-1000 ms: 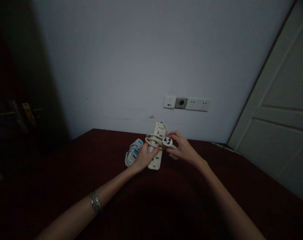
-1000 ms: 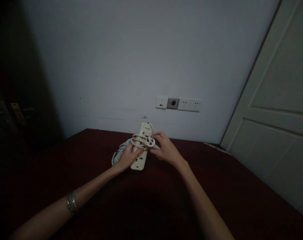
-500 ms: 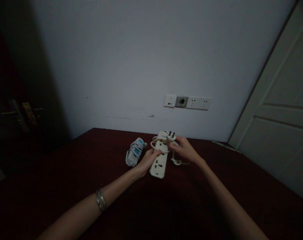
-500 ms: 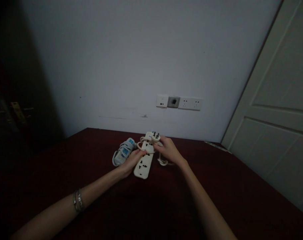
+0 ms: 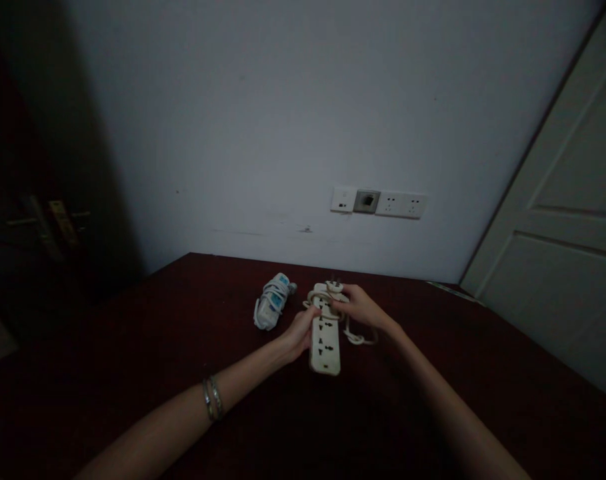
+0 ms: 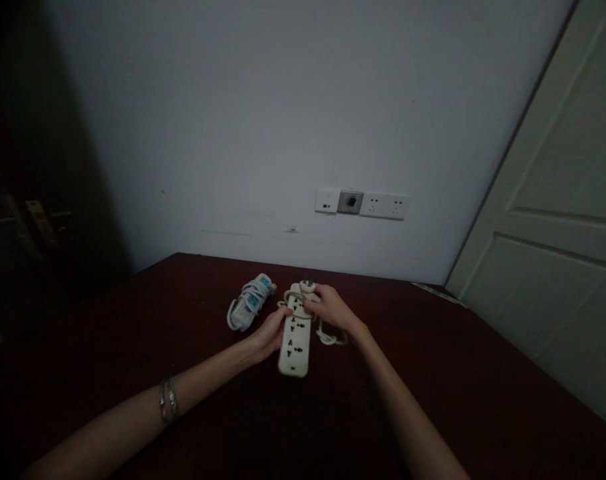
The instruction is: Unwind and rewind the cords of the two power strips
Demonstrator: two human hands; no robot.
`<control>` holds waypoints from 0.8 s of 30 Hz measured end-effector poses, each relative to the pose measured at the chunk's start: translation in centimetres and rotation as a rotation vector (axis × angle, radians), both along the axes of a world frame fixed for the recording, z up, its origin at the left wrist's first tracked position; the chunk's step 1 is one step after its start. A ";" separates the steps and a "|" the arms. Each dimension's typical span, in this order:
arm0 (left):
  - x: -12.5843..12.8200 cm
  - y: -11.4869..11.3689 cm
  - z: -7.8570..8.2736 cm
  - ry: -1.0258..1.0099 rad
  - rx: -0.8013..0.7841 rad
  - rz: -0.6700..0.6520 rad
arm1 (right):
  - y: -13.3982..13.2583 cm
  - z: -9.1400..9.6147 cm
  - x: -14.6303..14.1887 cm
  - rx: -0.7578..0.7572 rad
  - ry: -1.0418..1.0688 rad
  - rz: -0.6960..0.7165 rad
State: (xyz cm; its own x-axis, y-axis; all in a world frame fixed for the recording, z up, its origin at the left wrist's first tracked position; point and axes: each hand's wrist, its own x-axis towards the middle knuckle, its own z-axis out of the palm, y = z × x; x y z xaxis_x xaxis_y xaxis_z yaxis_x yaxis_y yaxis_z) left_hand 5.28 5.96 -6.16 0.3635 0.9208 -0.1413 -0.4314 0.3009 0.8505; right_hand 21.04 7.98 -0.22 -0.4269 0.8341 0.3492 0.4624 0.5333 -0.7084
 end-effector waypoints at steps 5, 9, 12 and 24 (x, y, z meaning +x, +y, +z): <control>-0.4 0.0 -0.3 0.042 -0.020 0.013 | 0.7 -1.4 -0.1 -0.090 -0.026 -0.012; -0.5 0.1 -0.3 0.001 0.008 0.040 | 0.9 -1.5 0.0 -0.069 -0.056 -0.029; -0.7 0.5 -0.6 0.029 0.015 0.087 | 0.9 -1.4 0.0 -0.034 -0.065 -0.031; -2.0 2.1 -0.2 0.698 0.607 0.338 | 0.6 -1.1 -0.1 0.039 -0.156 -0.010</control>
